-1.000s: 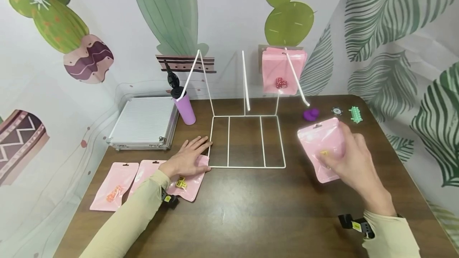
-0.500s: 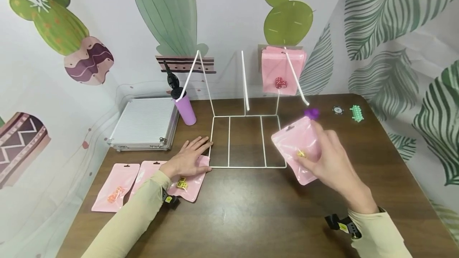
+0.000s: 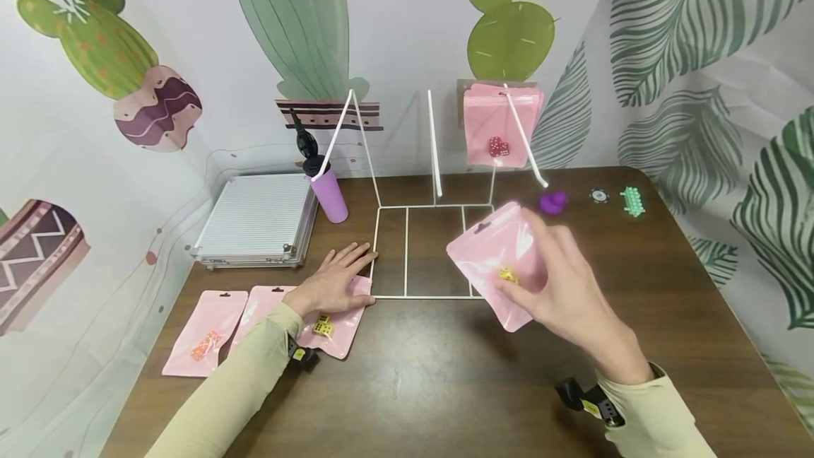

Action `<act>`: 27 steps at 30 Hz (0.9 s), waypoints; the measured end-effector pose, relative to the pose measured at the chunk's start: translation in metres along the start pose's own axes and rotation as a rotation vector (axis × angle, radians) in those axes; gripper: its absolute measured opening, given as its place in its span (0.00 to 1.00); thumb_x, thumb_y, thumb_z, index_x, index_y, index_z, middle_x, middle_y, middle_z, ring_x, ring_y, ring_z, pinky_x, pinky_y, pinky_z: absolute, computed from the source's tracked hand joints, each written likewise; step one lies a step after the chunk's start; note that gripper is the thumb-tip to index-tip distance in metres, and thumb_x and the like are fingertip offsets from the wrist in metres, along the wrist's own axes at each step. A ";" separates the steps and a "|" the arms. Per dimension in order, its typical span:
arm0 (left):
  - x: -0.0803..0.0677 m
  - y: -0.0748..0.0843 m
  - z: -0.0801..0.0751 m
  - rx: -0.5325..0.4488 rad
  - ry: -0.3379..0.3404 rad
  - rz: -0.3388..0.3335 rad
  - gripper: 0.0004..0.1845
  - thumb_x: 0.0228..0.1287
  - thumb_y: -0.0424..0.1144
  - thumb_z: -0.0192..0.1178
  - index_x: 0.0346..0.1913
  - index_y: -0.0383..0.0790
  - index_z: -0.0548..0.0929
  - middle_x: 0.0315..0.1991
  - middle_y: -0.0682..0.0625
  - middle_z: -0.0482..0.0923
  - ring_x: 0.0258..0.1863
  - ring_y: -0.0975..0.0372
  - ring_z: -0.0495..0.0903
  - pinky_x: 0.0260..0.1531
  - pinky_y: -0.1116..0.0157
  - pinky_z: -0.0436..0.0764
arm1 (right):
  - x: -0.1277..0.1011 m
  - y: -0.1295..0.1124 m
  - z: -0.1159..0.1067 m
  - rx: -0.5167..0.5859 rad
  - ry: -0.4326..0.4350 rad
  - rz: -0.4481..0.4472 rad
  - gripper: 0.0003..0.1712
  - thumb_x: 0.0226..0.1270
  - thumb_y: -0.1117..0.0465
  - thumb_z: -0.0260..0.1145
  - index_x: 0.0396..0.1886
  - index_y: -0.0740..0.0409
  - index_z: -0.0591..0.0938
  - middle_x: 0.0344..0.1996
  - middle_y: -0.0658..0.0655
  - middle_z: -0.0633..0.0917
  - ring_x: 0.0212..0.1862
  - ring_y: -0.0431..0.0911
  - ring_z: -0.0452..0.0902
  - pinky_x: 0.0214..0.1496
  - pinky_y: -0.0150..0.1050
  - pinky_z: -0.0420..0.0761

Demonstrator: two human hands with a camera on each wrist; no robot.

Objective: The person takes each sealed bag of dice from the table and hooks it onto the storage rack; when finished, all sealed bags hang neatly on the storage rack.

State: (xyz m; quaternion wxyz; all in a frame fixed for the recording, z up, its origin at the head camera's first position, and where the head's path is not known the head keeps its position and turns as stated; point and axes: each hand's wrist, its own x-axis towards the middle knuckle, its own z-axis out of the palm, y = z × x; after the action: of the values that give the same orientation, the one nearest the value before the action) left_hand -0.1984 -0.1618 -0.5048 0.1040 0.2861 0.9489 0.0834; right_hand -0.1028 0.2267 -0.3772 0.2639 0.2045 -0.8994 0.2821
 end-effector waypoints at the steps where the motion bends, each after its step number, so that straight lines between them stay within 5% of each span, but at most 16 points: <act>1: 0.000 0.000 0.000 -0.001 -0.002 -0.001 0.50 0.57 0.70 0.56 0.77 0.50 0.54 0.79 0.48 0.47 0.78 0.50 0.45 0.72 0.39 0.47 | 0.001 -0.002 0.000 0.008 0.004 -0.009 0.63 0.27 0.62 0.84 0.72 0.59 0.66 0.39 0.61 0.75 0.41 0.42 0.66 0.35 0.30 0.68; 10: -0.001 -0.001 0.002 0.001 0.002 -0.002 0.50 0.57 0.71 0.56 0.77 0.52 0.54 0.79 0.49 0.46 0.78 0.51 0.45 0.71 0.39 0.47 | 0.009 -0.018 -0.003 0.058 0.036 -0.024 0.58 0.41 0.43 0.80 0.72 0.59 0.66 0.42 0.63 0.76 0.43 0.44 0.68 0.37 0.31 0.68; 14: 0.000 0.000 0.000 0.001 0.004 -0.004 0.50 0.57 0.70 0.56 0.77 0.51 0.54 0.79 0.49 0.46 0.78 0.51 0.45 0.72 0.39 0.47 | 0.015 -0.028 -0.002 0.085 0.089 -0.050 0.56 0.52 0.27 0.64 0.71 0.61 0.67 0.41 0.65 0.76 0.41 0.44 0.67 0.36 0.31 0.67; 27: -0.001 0.001 -0.001 -0.009 0.003 0.002 0.50 0.57 0.70 0.56 0.77 0.50 0.54 0.79 0.48 0.47 0.78 0.50 0.45 0.71 0.39 0.48 | 0.039 -0.041 0.008 0.140 0.140 -0.101 0.54 0.54 0.29 0.64 0.71 0.61 0.67 0.39 0.66 0.75 0.40 0.46 0.67 0.34 0.32 0.65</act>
State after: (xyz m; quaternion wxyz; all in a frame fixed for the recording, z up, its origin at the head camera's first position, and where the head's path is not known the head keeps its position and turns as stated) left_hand -0.1979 -0.1617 -0.5037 0.1037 0.2866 0.9483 0.0883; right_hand -0.1153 0.1824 -0.3431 0.3249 0.2473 -0.8455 0.3441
